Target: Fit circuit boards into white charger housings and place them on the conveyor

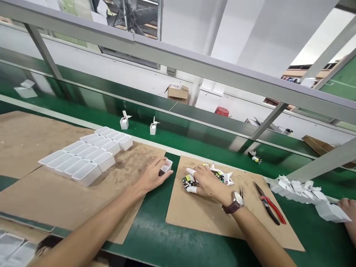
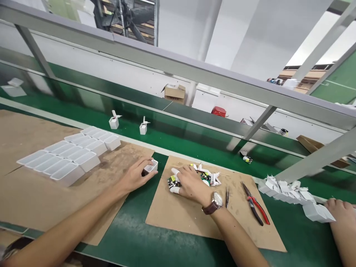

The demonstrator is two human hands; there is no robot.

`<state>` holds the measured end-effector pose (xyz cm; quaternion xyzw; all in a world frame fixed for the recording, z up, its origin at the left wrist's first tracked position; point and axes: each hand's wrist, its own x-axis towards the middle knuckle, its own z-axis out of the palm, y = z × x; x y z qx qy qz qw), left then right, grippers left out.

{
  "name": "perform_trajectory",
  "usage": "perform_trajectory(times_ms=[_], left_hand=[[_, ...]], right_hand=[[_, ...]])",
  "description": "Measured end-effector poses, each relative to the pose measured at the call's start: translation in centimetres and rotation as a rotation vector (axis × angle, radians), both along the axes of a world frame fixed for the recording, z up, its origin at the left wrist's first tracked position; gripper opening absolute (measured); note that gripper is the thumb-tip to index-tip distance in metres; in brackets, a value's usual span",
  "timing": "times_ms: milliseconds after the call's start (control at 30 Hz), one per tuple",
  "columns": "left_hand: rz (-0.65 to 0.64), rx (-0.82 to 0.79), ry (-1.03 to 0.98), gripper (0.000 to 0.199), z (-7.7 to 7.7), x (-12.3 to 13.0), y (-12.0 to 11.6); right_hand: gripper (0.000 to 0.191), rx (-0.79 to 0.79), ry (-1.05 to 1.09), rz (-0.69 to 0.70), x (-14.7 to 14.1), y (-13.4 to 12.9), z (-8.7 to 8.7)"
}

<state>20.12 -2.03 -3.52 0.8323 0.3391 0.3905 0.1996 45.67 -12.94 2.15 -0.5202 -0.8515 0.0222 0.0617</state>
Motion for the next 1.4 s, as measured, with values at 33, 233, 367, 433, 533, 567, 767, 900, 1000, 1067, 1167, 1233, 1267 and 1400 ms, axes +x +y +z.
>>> perform_trajectory(times_ms=[33, 233, 367, 433, 533, 567, 767, 900, 1000, 1067, 1167, 1233, 1267, 1400], left_hand=[[-0.02, -0.034, 0.008, 0.034, 0.1, -0.4, -0.2], [-0.033, -0.288, 0.016, 0.072, 0.1, -1.3, -1.0], [-0.054, -0.344, 0.016, 0.069, -0.6, -0.9, -1.0], [-0.068, -0.34, 0.005, 0.066, -0.8, -0.7, -1.1], [-0.095, -0.287, -0.039, 0.063, -0.8, -0.8, -1.5], [-0.1, -0.265, -0.05, 0.062, -0.7, -0.8, -1.6], [-0.079, -0.234, -0.011, 0.058, 0.0, -1.2, -2.1], [-0.035, -0.267, 0.049, 0.06, -0.4, -1.2, -1.8], [-0.03, -0.269, 0.048, 0.062, -0.7, -1.1, -1.7], [-0.04, -0.263, 0.051, 0.062, -0.7, -1.0, -1.8], [-0.087, -0.23, 0.024, 0.058, -0.4, -1.0, -2.0], [-0.109, -0.187, -0.018, 0.056, -0.3, -1.0, -2.1], [-0.11, -0.164, -0.036, 0.056, -0.3, -1.0, -2.2], [-0.096, -0.091, -0.047, 0.057, -0.5, -1.1, -2.3]], right_hand=[[0.059, -0.009, 0.037, -0.006, 0.2, 0.1, -0.1], [0.063, -0.175, 0.176, -0.063, 1.2, 0.0, -2.1], [0.063, -0.137, 0.338, -0.108, 0.6, 0.2, -2.1], [0.061, -0.064, 0.49, -0.08, -0.1, 0.6, -1.6], [0.059, 0.029, 0.707, -0.001, -1.5, 1.5, -0.9], [0.059, 0.044, 0.756, 0.016, -2.0, 1.7, -0.8], [0.055, -0.011, 1.025, -0.042, -3.3, 2.1, -2.1], [0.059, -0.154, 1.256, -0.071, -2.9, 2.4, -3.0], [0.062, -0.184, 1.308, -0.067, -2.5, 2.6, -3.3], [0.06, -0.155, 1.264, -0.073, -2.2, 2.7, -3.4], [0.055, 0.003, 1.023, -0.05, -1.9, 2.4, -3.1], [0.058, 0.128, 0.802, 0.015, -2.0, 2.0, -2.7], [0.061, 0.175, 0.708, 0.055, -2.2, 1.8, -2.4], [0.069, 0.303, 0.521, 0.148, -3.3, 1.3, -1.8]])
